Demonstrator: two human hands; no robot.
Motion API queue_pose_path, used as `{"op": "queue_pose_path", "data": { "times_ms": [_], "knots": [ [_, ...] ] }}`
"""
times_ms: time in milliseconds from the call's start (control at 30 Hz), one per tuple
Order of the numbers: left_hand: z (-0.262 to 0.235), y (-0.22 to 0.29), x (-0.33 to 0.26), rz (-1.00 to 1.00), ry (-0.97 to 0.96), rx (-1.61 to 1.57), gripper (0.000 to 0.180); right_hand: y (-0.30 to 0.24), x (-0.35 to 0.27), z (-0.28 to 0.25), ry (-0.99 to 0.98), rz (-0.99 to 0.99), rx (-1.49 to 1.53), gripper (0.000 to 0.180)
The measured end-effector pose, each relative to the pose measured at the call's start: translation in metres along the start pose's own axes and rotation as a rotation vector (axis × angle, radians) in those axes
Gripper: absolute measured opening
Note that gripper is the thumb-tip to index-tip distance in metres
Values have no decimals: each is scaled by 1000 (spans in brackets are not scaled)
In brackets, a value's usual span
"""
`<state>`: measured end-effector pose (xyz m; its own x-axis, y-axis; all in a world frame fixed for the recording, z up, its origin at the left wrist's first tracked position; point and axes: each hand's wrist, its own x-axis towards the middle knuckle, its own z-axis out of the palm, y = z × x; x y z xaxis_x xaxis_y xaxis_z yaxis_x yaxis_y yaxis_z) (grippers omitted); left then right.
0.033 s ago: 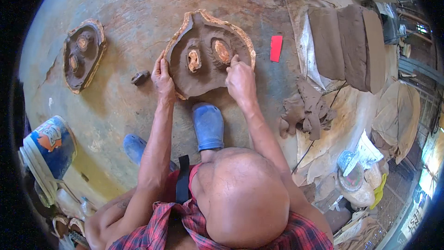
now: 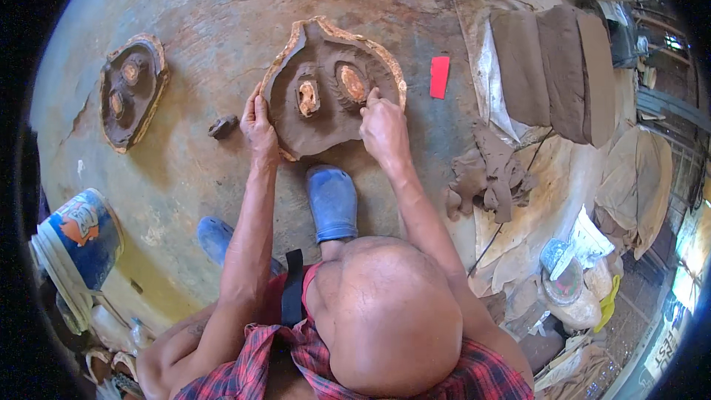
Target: The person shapes a clay slab by hand, presses it into a mold, trims excess clay using a plastic scraper, and rolls a piece of clay by hand before attaching it onto the molded sculpture.
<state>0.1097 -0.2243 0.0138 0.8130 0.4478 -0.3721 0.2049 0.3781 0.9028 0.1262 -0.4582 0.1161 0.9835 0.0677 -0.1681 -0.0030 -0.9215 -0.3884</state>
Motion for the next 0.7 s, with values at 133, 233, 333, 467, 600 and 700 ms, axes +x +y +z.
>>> {"op": "queue_pose_path", "data": {
  "times_ms": [133, 233, 333, 467, 600, 700],
  "knots": [
    [-5, 3, 1, 13, -21, -73, 36, -7, -8, -6, -16, 29, 96, 39],
    [-1, 0, 2, 25, 2, 18, 37, -21, -18, 9, 221, 41, 54, 33],
    [-3, 2, 1, 14, -10, -52, 37, -18, -18, 15, 222, 60, 90, 31],
    [-3, 3, 0, 10, -9, -49, 36, -23, -26, 15, 296, 126, 52, 28],
    [4, 0, 0, 28, -2, -54, 36, -16, -22, 25, 409, 131, 40, 23],
    [1, 1, 0, 22, 2, -70, 36, -40, -27, 25, 108, 146, 374, 13]
  ]
}}
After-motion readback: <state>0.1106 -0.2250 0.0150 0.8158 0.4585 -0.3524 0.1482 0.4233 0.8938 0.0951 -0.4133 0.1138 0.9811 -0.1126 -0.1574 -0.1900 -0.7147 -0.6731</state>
